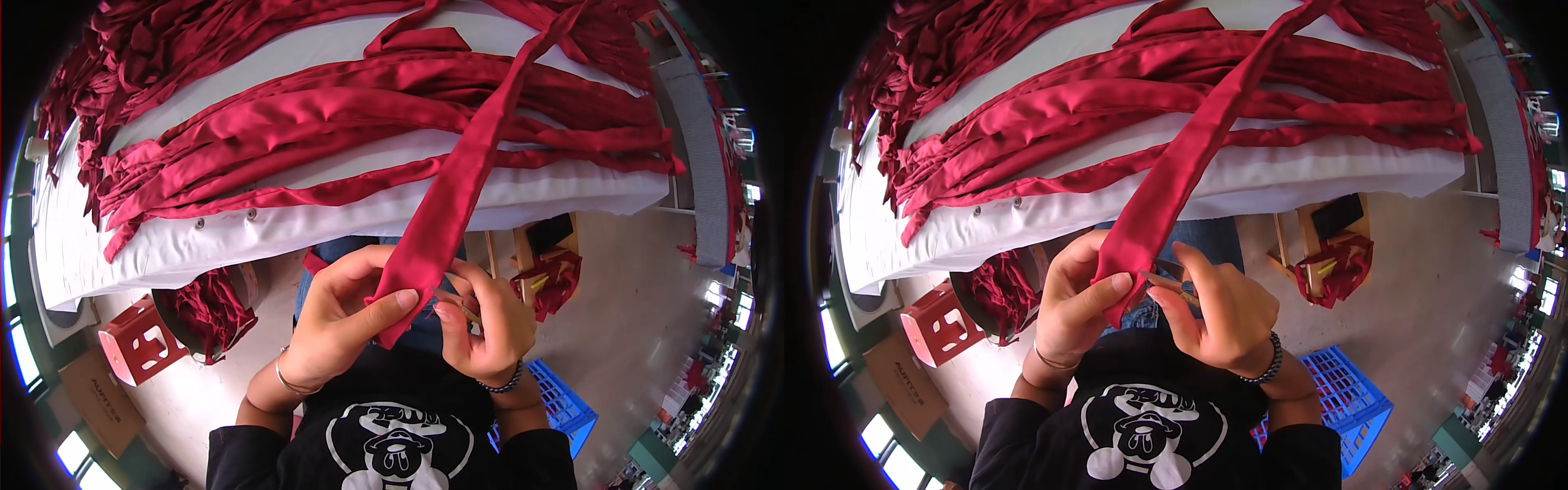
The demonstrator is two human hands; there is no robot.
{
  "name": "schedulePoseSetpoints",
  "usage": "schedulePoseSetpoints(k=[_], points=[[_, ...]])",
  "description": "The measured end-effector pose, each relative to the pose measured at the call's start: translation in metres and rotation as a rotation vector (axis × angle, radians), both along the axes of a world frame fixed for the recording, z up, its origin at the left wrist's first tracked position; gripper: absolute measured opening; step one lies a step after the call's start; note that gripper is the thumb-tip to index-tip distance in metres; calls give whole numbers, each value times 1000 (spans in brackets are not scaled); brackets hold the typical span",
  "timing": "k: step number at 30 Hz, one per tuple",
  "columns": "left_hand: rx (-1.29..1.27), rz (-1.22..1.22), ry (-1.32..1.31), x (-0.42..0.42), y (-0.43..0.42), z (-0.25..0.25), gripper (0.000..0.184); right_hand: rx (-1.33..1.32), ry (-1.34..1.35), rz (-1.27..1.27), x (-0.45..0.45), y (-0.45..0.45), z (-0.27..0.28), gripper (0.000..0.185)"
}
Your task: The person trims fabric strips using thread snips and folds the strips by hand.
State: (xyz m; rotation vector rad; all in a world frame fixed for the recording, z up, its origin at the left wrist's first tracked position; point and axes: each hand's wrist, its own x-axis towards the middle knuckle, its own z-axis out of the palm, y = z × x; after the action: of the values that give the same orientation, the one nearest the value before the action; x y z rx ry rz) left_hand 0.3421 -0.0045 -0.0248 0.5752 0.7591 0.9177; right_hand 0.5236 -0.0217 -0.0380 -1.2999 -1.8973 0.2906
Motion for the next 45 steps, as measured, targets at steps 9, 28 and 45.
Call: schedulePoseSetpoints(k=[9,28,45], points=[[87,22,128,-1,-2,-2,28,30,-91,25,2,2,4,29],[100,70,94,1,-3,-6,29,-93,-36,38,-1,-3,9,27],[-97,-2,-198,1,0,-5,29,-59,13,56,-3,-2,5,25]])
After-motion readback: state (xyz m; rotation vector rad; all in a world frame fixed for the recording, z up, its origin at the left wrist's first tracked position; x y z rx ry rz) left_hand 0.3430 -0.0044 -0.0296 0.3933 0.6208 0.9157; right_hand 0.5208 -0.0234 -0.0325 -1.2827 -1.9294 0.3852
